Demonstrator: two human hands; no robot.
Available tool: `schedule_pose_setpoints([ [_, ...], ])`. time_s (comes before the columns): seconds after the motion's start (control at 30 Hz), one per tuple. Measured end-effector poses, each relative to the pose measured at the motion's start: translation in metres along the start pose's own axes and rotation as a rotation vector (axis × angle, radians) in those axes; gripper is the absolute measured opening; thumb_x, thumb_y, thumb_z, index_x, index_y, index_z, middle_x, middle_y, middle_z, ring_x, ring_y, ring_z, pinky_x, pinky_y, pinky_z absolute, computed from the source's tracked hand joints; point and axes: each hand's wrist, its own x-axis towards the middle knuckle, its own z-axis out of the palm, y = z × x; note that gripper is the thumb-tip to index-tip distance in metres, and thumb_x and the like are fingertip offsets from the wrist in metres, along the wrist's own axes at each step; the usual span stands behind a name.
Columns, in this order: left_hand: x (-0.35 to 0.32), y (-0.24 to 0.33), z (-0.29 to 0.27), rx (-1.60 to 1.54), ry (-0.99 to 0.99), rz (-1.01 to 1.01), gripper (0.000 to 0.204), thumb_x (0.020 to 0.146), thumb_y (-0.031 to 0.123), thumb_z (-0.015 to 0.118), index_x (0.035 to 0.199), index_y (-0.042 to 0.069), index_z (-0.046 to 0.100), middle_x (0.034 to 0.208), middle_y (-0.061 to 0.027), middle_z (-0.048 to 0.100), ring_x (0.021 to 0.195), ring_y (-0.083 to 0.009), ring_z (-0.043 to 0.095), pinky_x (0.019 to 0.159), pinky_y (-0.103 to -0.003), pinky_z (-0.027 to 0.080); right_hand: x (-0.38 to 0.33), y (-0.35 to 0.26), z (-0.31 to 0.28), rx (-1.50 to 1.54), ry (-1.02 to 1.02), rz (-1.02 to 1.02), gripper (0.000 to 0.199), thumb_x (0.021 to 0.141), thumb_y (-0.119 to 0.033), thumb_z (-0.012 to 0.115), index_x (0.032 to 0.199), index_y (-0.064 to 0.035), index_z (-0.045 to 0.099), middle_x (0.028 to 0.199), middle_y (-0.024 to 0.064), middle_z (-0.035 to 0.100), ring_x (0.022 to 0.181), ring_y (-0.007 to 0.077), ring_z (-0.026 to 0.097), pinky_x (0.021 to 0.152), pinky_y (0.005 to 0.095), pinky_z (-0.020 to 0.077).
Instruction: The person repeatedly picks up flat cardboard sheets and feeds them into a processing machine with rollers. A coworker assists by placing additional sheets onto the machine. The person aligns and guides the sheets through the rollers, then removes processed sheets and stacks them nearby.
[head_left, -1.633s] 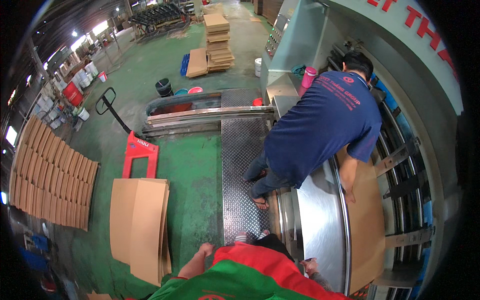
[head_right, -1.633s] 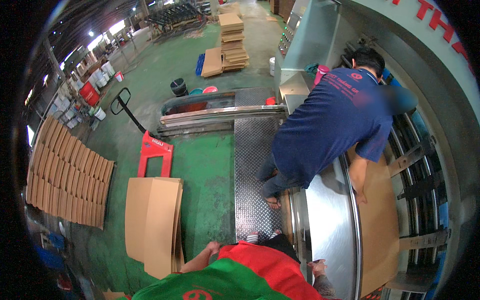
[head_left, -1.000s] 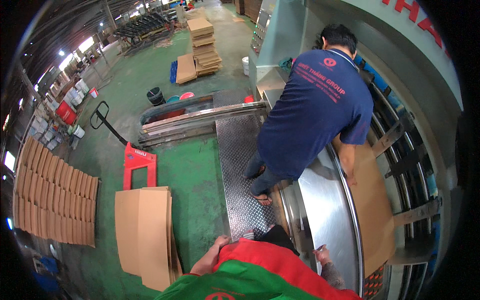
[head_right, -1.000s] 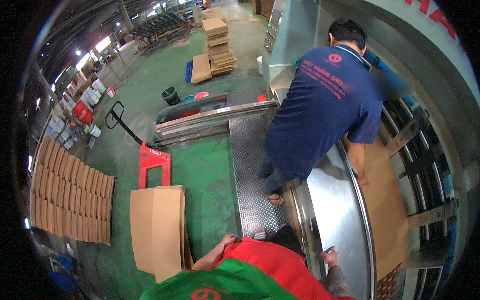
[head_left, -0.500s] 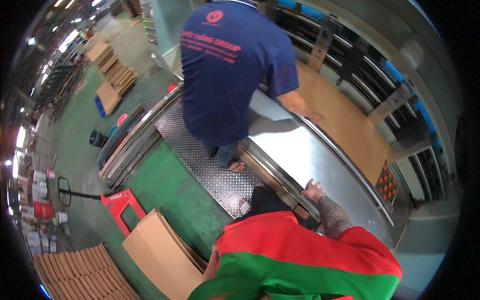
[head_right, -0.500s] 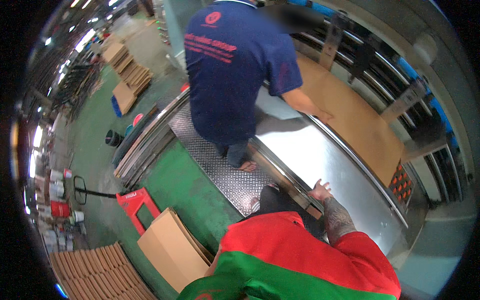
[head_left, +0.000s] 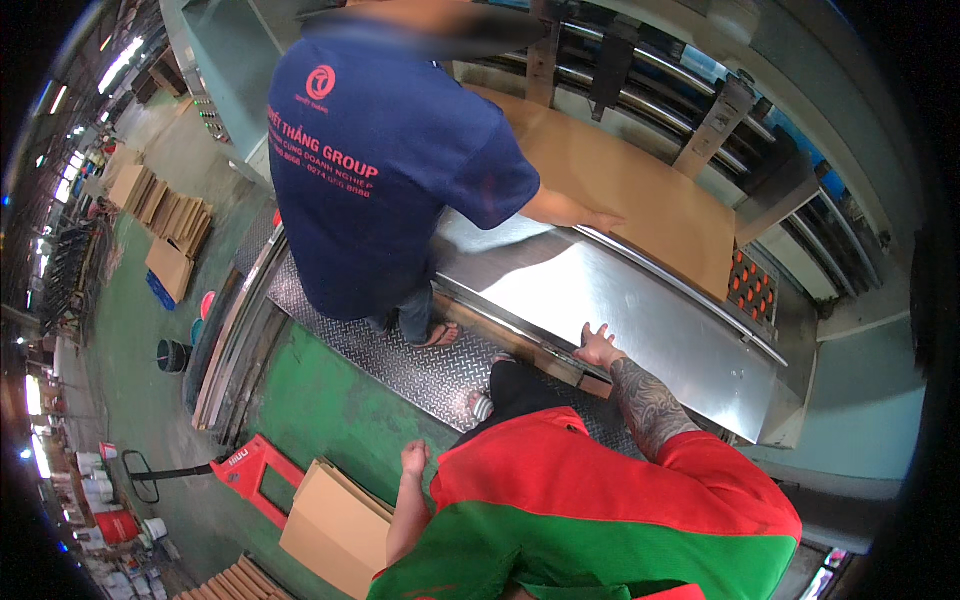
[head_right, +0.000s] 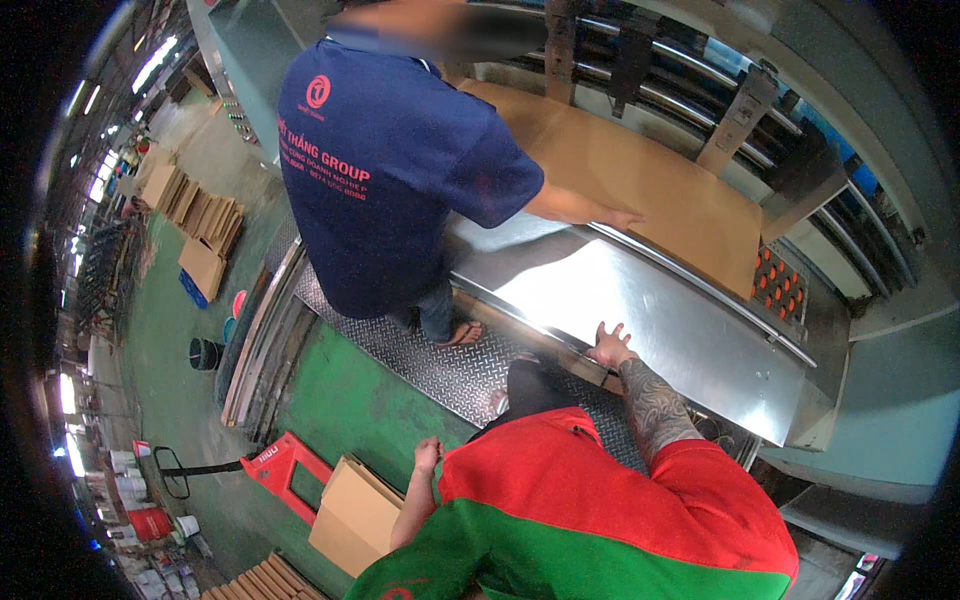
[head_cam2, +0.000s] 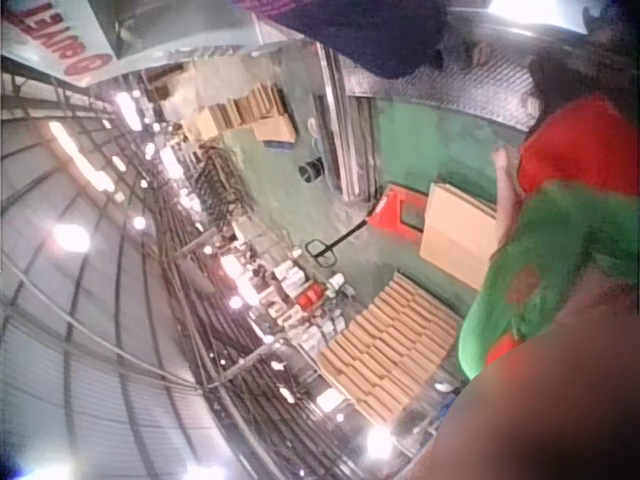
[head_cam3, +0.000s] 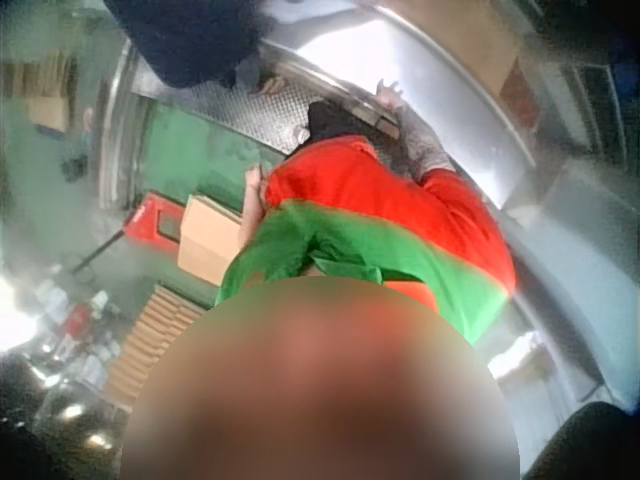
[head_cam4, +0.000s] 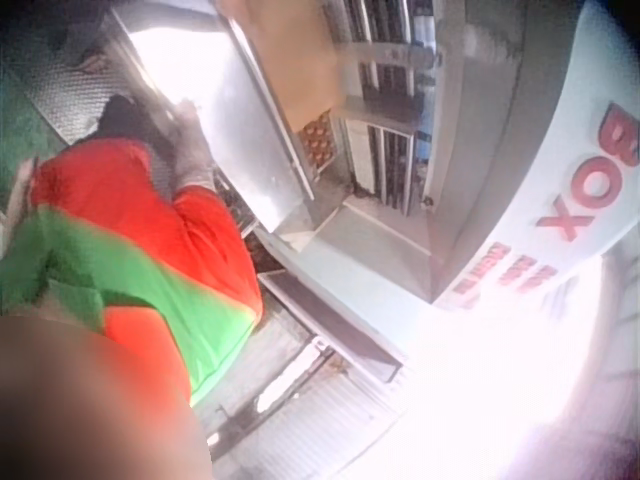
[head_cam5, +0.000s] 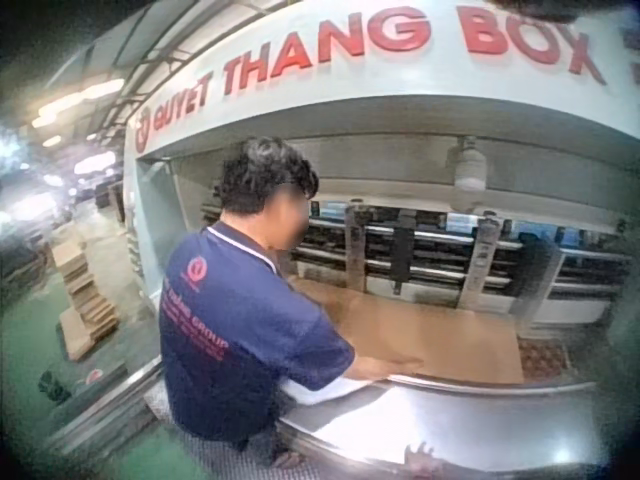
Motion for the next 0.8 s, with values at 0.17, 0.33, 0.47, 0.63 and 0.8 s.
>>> schedule_pose_setpoints([
  [0.17, 0.012, -0.002, 0.006, -0.012, -0.053, 0.105, 0.029, 0.099, 0.029, 0.066, 0.1, 0.0, 0.071, 0.079, -0.0023, 0.068, 0.065, -0.0105, 0.058, 0.061, -0.029, 0.048, 0.0, -0.002, 0.002, -0.015, -0.01, -0.021, 0.118, 0.084, -0.051, 0.07, 0.165, 0.0012, 0.003, 0.154, 0.0574, -0.001, 0.146, 0.0718, -0.004, 0.123, 0.0681, 0.0148],
  [0.33, 0.006, -0.033, 0.008, 0.027, -0.189, 0.084, 0.033, 0.101, 0.03, 0.066, 0.102, -0.002, 0.072, 0.085, -0.0047, 0.073, 0.073, -0.013, 0.063, 0.068, -0.031, 0.053, -0.014, -0.01, 0.009, 0.078, 0.093, -0.004, 0.115, 0.081, -0.046, 0.067, 0.164, 0.0066, 0.006, 0.155, 0.055, 0.014, 0.151, 0.0636, -0.016, 0.122, 0.0708, -0.0025],
  [0.47, -0.007, -0.055, 0.004, -0.327, -0.237, 0.162, 0.035, 0.101, 0.03, 0.067, 0.108, -0.003, 0.074, 0.093, -0.0078, 0.076, 0.085, -0.0167, 0.068, 0.077, -0.034, 0.056, -0.02, -0.016, 0.009, 0.035, 0.106, -0.027, 0.114, 0.083, -0.047, 0.066, 0.164, 0.0056, 0.006, 0.157, 0.0524, 0.017, 0.154, 0.0602, -0.012, 0.122, 0.0712, -0.0025],
  [0.63, -0.018, -0.071, 0.004, -0.147, -0.132, 0.107, 0.037, 0.099, 0.031, 0.069, 0.113, -0.003, 0.073, 0.101, -0.0102, 0.077, 0.091, -0.0186, 0.069, 0.082, -0.036, 0.057, -0.02, -0.016, 0.003, 0.02, 0.083, 0.016, 0.114, 0.084, -0.048, 0.065, 0.165, 0.0049, 0.005, 0.157, 0.0528, 0.014, 0.154, 0.0596, -0.011, 0.123, 0.0707, -0.0017],
  [0.8, -0.019, -0.071, 0.001, -0.047, -0.045, 0.044, 0.04, 0.098, 0.031, 0.07, 0.116, -0.004, 0.073, 0.105, -0.0117, 0.077, 0.094, -0.0201, 0.07, 0.085, -0.038, 0.058, -0.016, -0.015, 0.0, 0.018, 0.058, 0.013, 0.114, 0.084, -0.047, 0.065, 0.166, 0.0024, 0.003, 0.159, 0.052, 0.004, 0.153, 0.0613, -0.01, 0.123, 0.0692, -0.0006],
])
